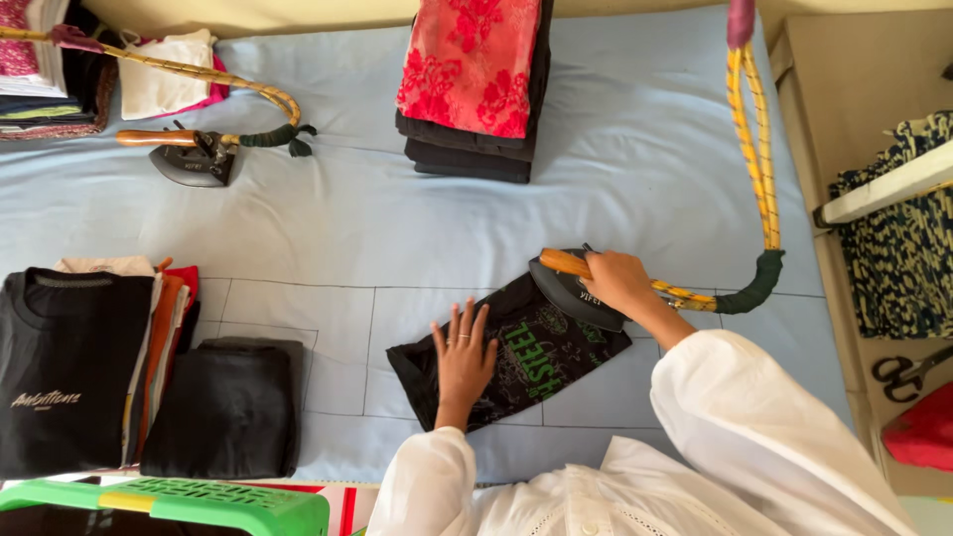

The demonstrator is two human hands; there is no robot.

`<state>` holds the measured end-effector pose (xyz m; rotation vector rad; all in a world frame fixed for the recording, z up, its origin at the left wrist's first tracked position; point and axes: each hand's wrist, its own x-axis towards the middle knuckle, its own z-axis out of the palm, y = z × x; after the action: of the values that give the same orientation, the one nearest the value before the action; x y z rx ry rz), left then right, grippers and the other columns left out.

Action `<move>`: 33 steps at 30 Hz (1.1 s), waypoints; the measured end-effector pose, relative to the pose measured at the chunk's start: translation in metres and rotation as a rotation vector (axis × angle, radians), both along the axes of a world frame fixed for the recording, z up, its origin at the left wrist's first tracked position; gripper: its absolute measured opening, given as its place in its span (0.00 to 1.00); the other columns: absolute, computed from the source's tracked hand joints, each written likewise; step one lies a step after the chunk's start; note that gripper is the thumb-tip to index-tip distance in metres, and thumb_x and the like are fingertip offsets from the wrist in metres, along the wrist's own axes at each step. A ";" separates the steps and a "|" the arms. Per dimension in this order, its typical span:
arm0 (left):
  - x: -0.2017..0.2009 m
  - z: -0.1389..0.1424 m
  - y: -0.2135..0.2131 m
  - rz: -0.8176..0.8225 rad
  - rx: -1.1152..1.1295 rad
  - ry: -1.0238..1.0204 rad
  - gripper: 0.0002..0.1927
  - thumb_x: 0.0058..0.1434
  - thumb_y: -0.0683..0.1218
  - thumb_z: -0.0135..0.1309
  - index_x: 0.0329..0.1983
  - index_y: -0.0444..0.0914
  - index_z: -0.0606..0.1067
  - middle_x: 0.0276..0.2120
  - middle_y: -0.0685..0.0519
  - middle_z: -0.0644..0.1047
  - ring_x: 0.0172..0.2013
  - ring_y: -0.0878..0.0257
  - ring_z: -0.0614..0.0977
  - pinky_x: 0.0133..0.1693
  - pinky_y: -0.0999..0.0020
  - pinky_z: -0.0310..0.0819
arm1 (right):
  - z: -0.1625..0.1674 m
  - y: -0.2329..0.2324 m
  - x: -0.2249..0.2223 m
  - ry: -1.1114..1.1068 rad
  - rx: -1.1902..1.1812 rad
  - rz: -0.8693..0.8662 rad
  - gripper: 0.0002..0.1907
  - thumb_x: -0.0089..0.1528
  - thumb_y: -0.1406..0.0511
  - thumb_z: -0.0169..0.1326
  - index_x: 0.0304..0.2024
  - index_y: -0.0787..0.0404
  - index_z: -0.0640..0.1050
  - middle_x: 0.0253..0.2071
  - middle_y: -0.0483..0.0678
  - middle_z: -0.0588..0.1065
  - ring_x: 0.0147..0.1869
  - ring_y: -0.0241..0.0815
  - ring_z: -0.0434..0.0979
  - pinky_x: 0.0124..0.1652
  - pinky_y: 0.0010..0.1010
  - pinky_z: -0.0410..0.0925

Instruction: The person irons a pair of dark trousers on a padded table using a heavy flat iron, repositions and folds the trousers, then irons a black printed t-shirt and folds it onto a stack of pressed clothes. They also retrieve garments from a laundry basket and place folded items on piles.

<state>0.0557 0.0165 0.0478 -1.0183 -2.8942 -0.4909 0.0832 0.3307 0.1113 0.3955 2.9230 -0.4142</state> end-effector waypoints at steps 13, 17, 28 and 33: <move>0.014 -0.007 -0.092 0.174 -0.010 0.124 0.29 0.70 0.56 0.46 0.74 0.53 0.63 0.75 0.55 0.58 0.75 0.53 0.54 0.70 0.34 0.36 | 0.005 -0.067 -0.030 0.042 -0.201 -0.108 0.13 0.59 0.60 0.60 0.42 0.60 0.82 0.33 0.56 0.81 0.38 0.58 0.83 0.41 0.47 0.73; 0.017 -0.008 -0.092 0.186 0.027 0.117 0.28 0.70 0.55 0.45 0.74 0.51 0.63 0.75 0.55 0.58 0.75 0.54 0.54 0.70 0.35 0.36 | -0.007 -0.117 -0.036 -0.056 -0.102 0.025 0.13 0.59 0.59 0.62 0.39 0.61 0.79 0.30 0.54 0.80 0.34 0.55 0.84 0.37 0.45 0.75; 0.018 -0.009 -0.097 0.226 0.106 -0.011 0.28 0.70 0.54 0.45 0.73 0.46 0.63 0.75 0.55 0.58 0.75 0.54 0.54 0.70 0.35 0.35 | -0.023 -0.119 -0.005 0.099 0.081 -0.126 0.17 0.58 0.59 0.64 0.40 0.64 0.77 0.31 0.58 0.80 0.35 0.59 0.83 0.35 0.49 0.76; 0.020 -0.003 -0.096 0.227 0.118 -0.003 0.28 0.70 0.53 0.45 0.74 0.47 0.62 0.75 0.55 0.58 0.75 0.55 0.54 0.70 0.35 0.36 | -0.019 -0.091 0.018 0.111 0.109 -0.240 0.16 0.58 0.61 0.63 0.42 0.66 0.76 0.32 0.59 0.80 0.36 0.61 0.83 0.36 0.50 0.75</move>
<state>0.0756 -0.0797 0.0448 -0.6641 -2.8933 -0.6383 0.1010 0.2398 0.0921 0.7678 3.0245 -0.3166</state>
